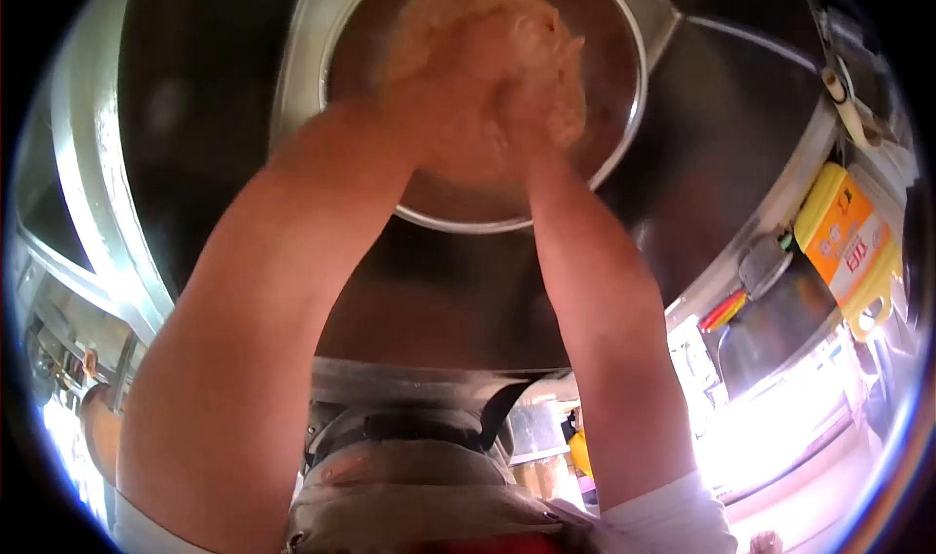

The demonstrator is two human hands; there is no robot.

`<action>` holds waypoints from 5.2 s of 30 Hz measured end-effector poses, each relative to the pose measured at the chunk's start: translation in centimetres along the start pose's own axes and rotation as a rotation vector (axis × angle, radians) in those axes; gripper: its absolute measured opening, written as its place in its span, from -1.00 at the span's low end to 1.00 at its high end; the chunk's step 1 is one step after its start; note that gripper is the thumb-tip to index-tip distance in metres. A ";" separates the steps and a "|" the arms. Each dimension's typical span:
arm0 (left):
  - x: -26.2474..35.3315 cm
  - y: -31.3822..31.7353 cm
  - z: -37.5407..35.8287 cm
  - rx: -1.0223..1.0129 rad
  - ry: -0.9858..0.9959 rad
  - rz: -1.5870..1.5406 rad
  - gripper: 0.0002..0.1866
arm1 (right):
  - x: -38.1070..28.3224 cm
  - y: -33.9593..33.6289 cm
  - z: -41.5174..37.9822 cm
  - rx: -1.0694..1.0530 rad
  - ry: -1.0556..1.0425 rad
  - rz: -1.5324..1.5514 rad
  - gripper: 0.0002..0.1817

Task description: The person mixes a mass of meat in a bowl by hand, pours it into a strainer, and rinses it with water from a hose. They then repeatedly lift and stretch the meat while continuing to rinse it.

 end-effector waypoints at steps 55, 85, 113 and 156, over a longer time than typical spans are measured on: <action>5.6 -5.1 0.1 -0.115 0.071 0.169 -0.58 | 1.4 1.6 5.1 -0.049 0.086 0.335 -0.64; 3.2 -4.4 1.0 0.143 -0.077 -0.514 -0.51 | -1.5 -5.3 10.5 -0.040 -0.097 0.230 -0.51; -0.6 1.9 -10.0 0.305 0.538 0.679 -0.66 | -0.7 -3.6 -3.8 0.213 -0.472 -0.632 -0.63; -0.3 -0.6 -2.8 0.231 0.117 0.023 -0.61 | 0.5 3.2 7.3 -0.087 0.172 0.052 -0.55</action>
Point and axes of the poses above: each hand's wrist, its own z-axis towards the middle knuckle, its own y-axis out of the palm, x = y × z, the point moved 2 cm from there along z, towards the middle knuckle, and after that the axes turned 15 degrees about -z, right-handed, at the moved point
